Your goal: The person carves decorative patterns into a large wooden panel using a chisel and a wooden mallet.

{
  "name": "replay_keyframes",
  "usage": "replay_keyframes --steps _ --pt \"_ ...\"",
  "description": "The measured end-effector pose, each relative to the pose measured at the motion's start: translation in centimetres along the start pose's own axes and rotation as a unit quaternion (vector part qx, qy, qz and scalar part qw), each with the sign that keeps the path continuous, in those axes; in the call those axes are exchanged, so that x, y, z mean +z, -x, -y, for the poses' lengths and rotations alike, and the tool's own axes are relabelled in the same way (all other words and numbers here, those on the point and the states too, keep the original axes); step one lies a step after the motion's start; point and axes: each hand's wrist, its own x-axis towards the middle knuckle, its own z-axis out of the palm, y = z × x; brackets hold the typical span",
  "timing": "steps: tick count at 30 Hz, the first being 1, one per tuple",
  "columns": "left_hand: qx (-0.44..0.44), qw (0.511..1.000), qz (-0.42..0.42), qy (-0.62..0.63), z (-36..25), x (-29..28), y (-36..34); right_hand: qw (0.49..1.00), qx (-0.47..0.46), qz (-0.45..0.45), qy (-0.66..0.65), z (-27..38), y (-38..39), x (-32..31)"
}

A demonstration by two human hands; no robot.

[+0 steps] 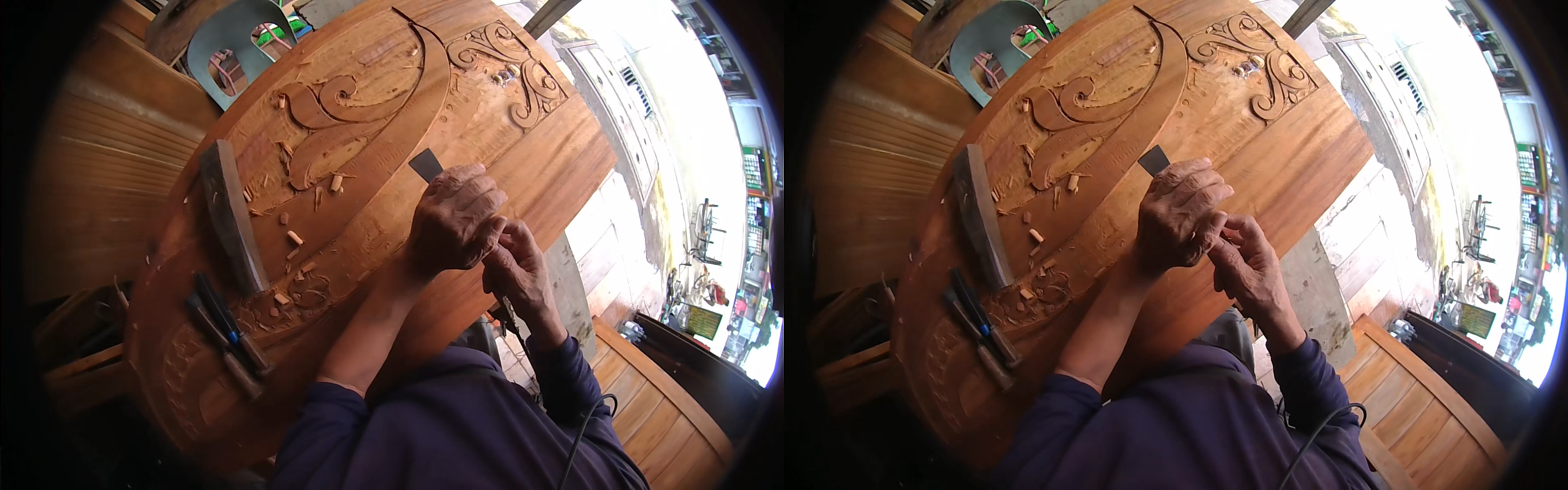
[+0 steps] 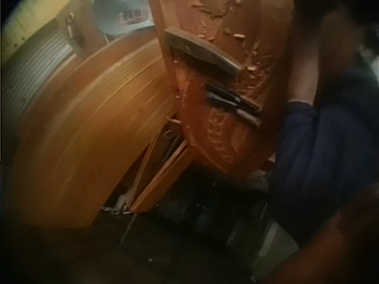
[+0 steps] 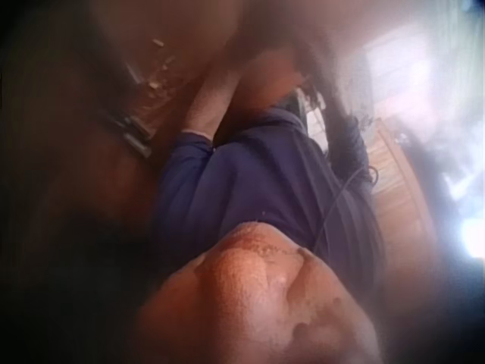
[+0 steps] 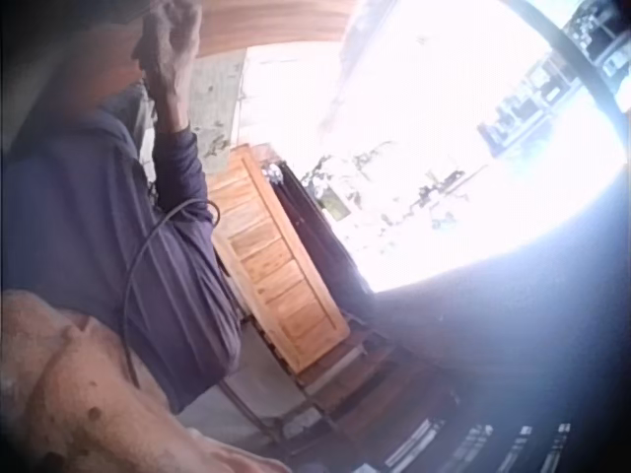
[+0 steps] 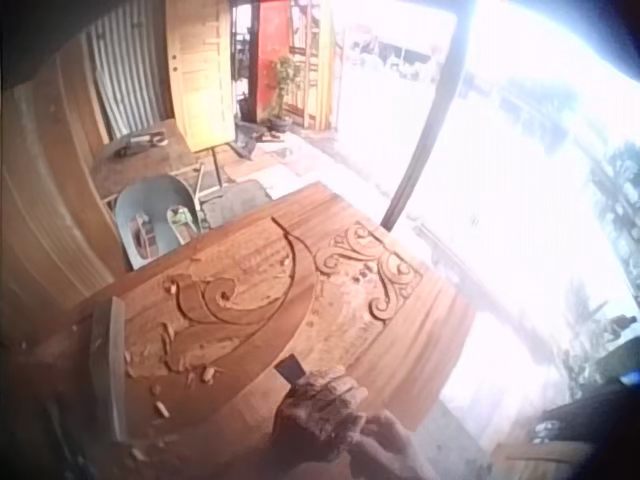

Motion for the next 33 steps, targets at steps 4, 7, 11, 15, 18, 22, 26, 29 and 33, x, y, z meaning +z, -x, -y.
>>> replay_keyframes --steps 4,7,11,15,18,22,26,29,33 --pt "-0.114 0.974 0.196 0.025 -1.2 -1.8 4.8 0.992 0.022 0.020 0.121 -2.3 -0.4 0.9" --pt "-0.037 0.987 0.141 -0.063 -3.4 -5.8 3.9 0.997 0.001 0.071 0.034 -2.6 1.2 0.5" --pt "-0.079 0.973 0.191 -0.099 -4.0 -9.7 7.5 0.996 0.000 -0.015 -0.086 -4.1 4.0 -2.3" --pt "-0.160 0.900 0.334 -0.229 -4.7 -10.9 10.0 0.972 -0.058 -0.122 -0.191 -4.5 4.3 -6.1" --pt "-0.200 0.872 0.344 -0.285 -6.6 -11.1 11.7 0.960 -0.105 -0.136 -0.220 -4.7 3.9 -8.8" --pt "-0.203 0.881 0.288 -0.315 -8.5 -10.5 12.8 0.949 -0.164 -0.164 -0.212 -5.2 3.1 -11.8" --pt "-0.224 0.895 0.244 -0.300 -8.0 -10.6 14.6 0.959 -0.160 -0.176 -0.156 -9.0 1.1 -14.4" --pt "-0.205 0.860 0.257 -0.391 -8.7 -10.3 14.5 0.958 -0.166 -0.157 -0.172 -11.0 0.6 -15.1" --pt "-0.250 0.852 0.196 -0.416 -8.5 -9.7 16.0 0.967 -0.187 -0.127 -0.116 -12.4 0.5 -15.9"
